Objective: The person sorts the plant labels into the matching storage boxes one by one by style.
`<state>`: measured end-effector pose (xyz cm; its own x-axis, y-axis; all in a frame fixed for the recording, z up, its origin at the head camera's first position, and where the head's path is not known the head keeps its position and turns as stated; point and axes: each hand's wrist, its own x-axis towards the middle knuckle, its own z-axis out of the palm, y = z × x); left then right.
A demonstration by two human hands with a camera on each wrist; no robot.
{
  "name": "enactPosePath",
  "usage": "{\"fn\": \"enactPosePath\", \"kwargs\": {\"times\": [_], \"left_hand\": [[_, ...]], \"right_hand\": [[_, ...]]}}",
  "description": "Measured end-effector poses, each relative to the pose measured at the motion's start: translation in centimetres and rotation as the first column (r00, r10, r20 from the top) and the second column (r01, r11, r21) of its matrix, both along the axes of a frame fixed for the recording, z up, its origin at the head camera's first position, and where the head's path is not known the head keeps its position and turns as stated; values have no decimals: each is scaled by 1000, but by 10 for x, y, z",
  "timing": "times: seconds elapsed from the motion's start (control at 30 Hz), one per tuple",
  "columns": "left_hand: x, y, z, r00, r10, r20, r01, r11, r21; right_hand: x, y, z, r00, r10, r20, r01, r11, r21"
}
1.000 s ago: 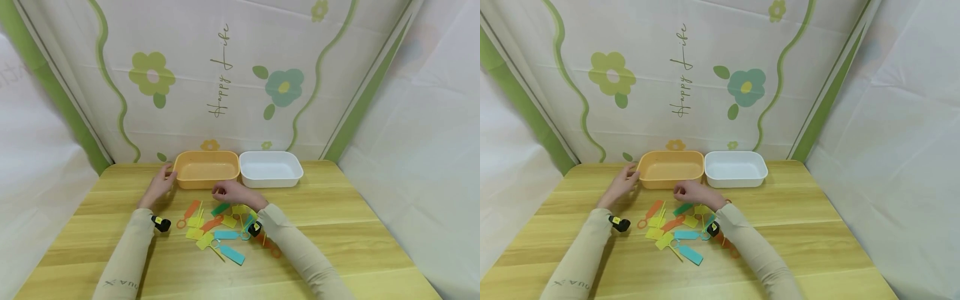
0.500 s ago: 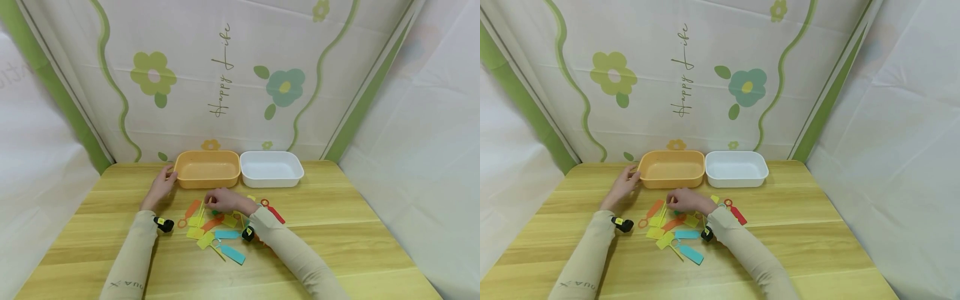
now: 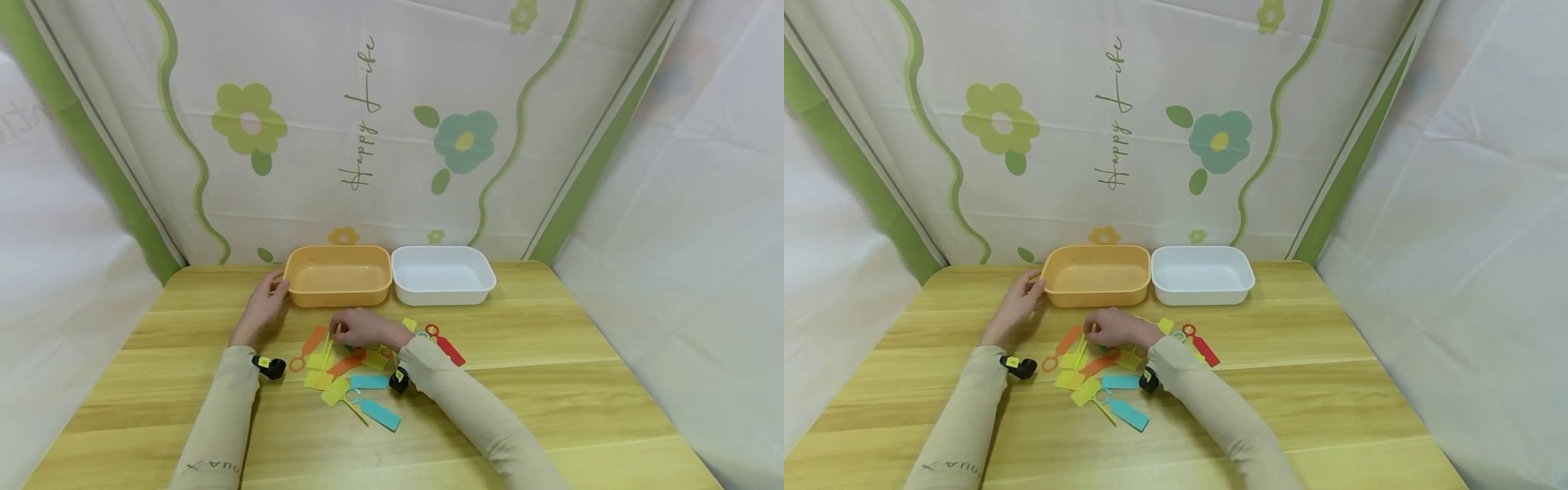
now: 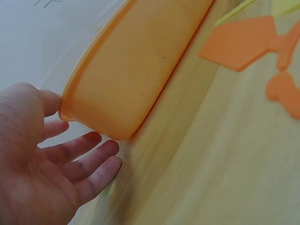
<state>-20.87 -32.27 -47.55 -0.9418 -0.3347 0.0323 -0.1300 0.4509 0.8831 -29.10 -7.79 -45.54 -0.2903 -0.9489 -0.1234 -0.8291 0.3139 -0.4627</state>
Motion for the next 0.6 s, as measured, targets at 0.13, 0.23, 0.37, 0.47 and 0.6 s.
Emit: {"fn": "enactPosePath", "kwargs": {"times": [0.13,0.23,0.37,0.47,0.6], "left_hand": [[0,1,-1,1000,-4,-26,5,1000,25],[-1,0,-1,1000,-6,-31,7,1000,29],[-2,0,-2,1000,0,-25,1,1000,16],[-1,0,-2,1000,-1,-19,1,1000,-4],[0,0,-2,1000,-6,-8,5,1000,-23]], "right_hand": [[0,-1,1,999,-9,43,9,1000,20],[0,-2,2,997,-24,69,22,999,38],[0,-5,3,996,-30,81,26,998,56],[1,-6,3,996,-29,83,23,998,65],[0,-7,2,996,-30,80,24,997,76]]}}
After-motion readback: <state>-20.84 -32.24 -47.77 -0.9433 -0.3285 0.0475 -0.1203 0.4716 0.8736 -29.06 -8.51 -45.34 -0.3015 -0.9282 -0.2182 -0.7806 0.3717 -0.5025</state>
